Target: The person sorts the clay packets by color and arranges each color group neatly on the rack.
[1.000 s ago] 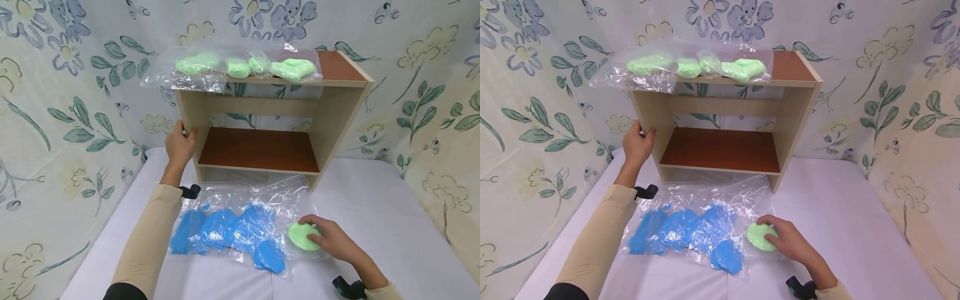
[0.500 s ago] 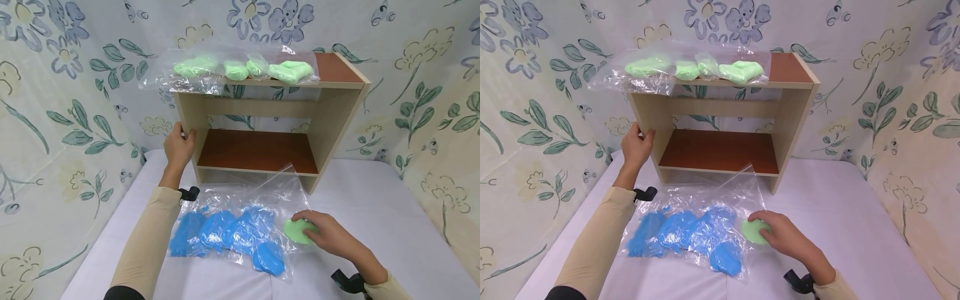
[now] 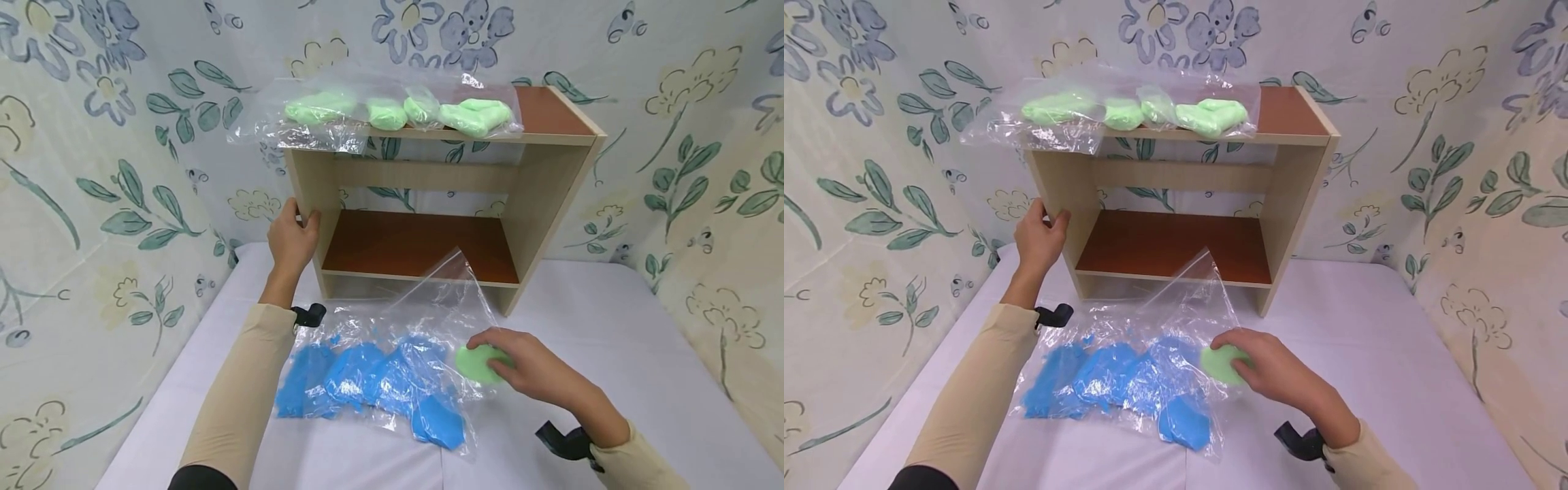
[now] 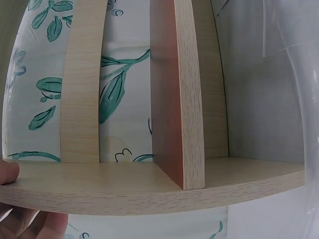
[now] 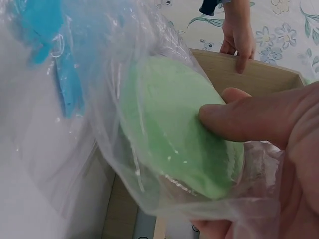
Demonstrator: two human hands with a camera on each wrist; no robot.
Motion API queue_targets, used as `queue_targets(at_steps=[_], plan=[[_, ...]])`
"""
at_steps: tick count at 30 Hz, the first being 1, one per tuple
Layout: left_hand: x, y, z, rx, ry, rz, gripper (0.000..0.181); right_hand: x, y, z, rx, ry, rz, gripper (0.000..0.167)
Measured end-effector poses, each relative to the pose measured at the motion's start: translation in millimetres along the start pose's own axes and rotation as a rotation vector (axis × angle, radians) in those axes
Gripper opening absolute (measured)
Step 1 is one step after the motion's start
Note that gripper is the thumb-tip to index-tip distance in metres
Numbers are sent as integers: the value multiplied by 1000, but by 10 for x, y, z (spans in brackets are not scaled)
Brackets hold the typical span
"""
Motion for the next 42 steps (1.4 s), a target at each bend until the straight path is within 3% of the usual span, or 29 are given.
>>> queue_targets(at_steps=[14, 20, 27, 38, 42], plan=[[12, 13, -14, 0, 1, -5, 35, -173, 370, 429, 112, 140, -50, 39], [14, 14, -17, -4, -9, -13, 34, -224, 489, 590, 156, 155, -54, 39], [5, 23, 3, -12, -16, -28, 32, -202, 697, 767, 227, 216, -119, 41], [12, 28, -7, -5, -17, -21, 32, -112, 982, 906, 153, 374, -172, 45], [6, 12, 4, -4, -8, -6, 33, -47, 1181, 924, 108, 408, -232, 51]])
Point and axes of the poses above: each hand's wrist, its own x-axis away from the middle knuckle, its own y-axis out of the back of the hand, z = x × y, the point moved 10 cm from there along -x, towards the middle knuckle, and after that the axes turned 13 degrees about z, right-handed, at the moved point
